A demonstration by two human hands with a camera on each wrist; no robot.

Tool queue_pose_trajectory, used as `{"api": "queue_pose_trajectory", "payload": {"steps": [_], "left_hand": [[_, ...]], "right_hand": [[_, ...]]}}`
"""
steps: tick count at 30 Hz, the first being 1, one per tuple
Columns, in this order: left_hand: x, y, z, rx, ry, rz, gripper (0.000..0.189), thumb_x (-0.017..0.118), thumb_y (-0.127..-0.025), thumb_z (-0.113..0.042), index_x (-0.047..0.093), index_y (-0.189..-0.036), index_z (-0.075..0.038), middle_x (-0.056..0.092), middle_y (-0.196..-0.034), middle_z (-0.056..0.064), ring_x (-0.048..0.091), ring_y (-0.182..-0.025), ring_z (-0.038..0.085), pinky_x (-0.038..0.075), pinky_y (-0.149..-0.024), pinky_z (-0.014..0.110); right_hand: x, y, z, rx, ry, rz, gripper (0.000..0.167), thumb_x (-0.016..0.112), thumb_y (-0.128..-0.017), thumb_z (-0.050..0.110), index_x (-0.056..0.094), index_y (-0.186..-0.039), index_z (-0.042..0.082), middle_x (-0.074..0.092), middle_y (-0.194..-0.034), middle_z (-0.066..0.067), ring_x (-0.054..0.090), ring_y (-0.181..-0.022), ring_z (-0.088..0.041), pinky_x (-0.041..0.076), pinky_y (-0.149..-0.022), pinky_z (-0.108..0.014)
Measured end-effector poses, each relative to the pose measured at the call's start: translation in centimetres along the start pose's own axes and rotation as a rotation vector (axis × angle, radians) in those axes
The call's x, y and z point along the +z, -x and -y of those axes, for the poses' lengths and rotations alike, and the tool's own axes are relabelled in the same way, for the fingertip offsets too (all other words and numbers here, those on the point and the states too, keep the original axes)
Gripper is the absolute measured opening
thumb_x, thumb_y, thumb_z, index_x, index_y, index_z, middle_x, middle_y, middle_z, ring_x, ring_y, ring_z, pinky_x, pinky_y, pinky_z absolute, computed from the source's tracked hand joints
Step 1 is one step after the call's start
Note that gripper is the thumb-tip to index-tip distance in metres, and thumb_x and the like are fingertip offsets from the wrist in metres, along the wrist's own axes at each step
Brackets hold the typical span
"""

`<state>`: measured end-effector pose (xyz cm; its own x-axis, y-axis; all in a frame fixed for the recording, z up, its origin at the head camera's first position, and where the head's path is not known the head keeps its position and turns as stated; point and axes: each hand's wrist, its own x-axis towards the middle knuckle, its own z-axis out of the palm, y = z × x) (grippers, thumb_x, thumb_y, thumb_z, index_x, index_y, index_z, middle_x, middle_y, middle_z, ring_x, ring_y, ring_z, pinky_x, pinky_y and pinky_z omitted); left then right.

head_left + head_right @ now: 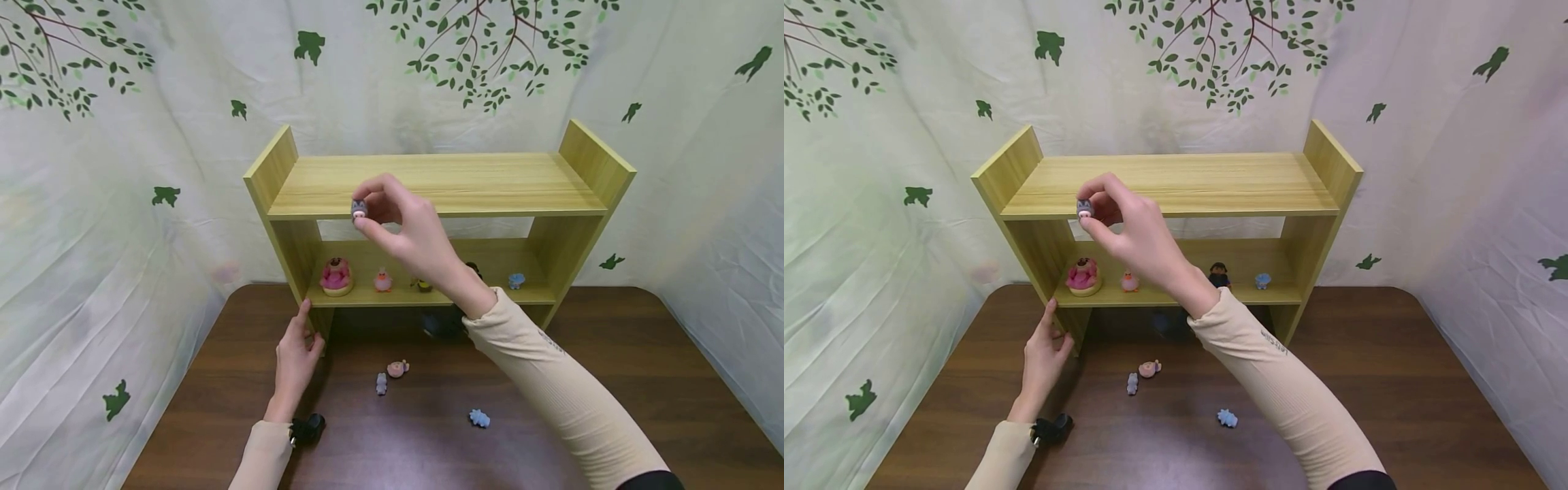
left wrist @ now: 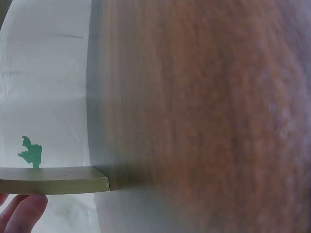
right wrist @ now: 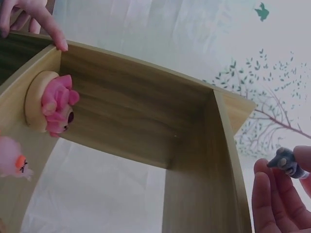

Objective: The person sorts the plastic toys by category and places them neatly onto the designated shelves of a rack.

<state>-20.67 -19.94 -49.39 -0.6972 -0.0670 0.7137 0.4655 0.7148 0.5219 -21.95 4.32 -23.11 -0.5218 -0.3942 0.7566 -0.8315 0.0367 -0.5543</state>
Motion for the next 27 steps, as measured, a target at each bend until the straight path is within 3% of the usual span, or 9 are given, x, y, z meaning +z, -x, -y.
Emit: {"api": "queue_pose_trajectory", "payload": {"steps": [15, 22, 27], "left_hand": [[0.2, 0.0, 0.4, 0.037, -0.017, -0.012, 0.086, 0.061, -0.072, 0.02, 0.038, -0.146, -0.018, 0.056, -0.093, 0.015, 0.06, -0.071, 0.027, 0.045, -0.049, 0.028], [0.2, 0.1, 0.3, 0.004, -0.013, 0.012, 0.086, 0.062, -0.075, 0.017, 0.036, -0.148, -0.021, 0.055, -0.093, 0.015, 0.061, -0.073, 0.028, 0.046, -0.049, 0.029], [0.1, 0.1, 0.3, 0.0, -0.013, 0.013, 0.084, 0.063, -0.075, 0.016, 0.037, -0.147, -0.018, 0.056, -0.095, 0.016, 0.062, -0.074, 0.028, 0.047, -0.049, 0.031]], "right_hand": [[0.7, -2.7, 0.4, 0.07, 0.012, 0.032, 0.02, 0.065, -0.088, 0.002, 0.056, -0.107, 0.001, 0.065, -0.09, -0.007, 0.061, -0.082, -0.011, 0.051, -0.078, -0.026], [1.1, -3.5, -0.2, 0.06, 0.038, 0.055, 0.02, 0.063, -0.088, -0.001, 0.055, -0.106, -0.001, 0.066, -0.09, -0.008, 0.062, -0.082, -0.011, 0.051, -0.077, -0.024], [1.4, -4.2, -0.6, 0.112, 0.062, 0.069, 0.02, 0.063, -0.088, -0.002, 0.055, -0.106, -0.001, 0.065, -0.09, -0.008, 0.062, -0.081, -0.011, 0.05, -0.077, -0.023]]}}
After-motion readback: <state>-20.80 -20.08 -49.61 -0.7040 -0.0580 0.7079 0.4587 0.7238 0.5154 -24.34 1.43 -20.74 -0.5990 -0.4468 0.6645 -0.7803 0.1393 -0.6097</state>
